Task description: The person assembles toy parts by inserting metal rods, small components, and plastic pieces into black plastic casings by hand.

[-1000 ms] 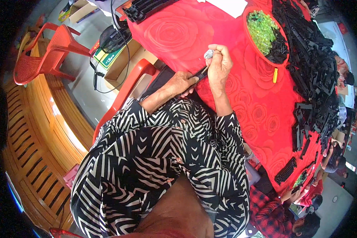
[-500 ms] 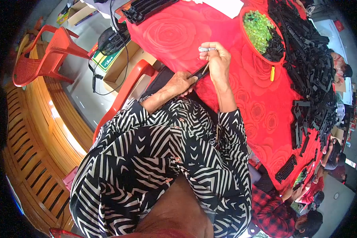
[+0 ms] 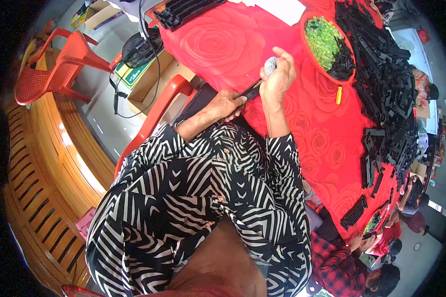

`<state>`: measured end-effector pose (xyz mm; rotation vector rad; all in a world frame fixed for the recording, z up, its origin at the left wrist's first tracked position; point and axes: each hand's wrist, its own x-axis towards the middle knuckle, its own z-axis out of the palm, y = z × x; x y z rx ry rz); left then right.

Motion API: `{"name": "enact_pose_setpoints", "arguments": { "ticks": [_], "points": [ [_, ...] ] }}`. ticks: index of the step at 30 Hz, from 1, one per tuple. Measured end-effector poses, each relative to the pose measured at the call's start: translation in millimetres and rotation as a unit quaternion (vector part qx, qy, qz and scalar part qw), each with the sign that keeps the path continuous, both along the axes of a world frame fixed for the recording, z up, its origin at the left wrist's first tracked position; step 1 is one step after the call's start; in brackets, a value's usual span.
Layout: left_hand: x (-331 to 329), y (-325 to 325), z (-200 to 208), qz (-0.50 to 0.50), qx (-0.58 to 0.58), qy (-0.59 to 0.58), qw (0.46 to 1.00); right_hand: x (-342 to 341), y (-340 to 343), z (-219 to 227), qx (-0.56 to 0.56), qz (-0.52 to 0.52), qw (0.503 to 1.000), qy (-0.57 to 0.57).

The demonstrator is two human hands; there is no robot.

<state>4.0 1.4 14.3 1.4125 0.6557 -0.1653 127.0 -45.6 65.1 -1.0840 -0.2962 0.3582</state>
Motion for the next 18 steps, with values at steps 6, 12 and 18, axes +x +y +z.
{"name": "enact_pose_setpoints", "arguments": {
  "ticks": [6,12,18],
  "points": [
    [-1,0,-2,0.000,-0.009,-0.017,1.000,0,-3,-9,-0.040,0.008,0.999,0.008],
    [1,-1,-8,0.011,-0.030,-0.018,0.999,2,0,-11,-0.061,0.030,0.997,0.021],
    [-1,0,0,-0.002,-0.012,-0.009,1.000,1,-1,-8,-0.047,0.029,0.998,0.037]
  ]
}}
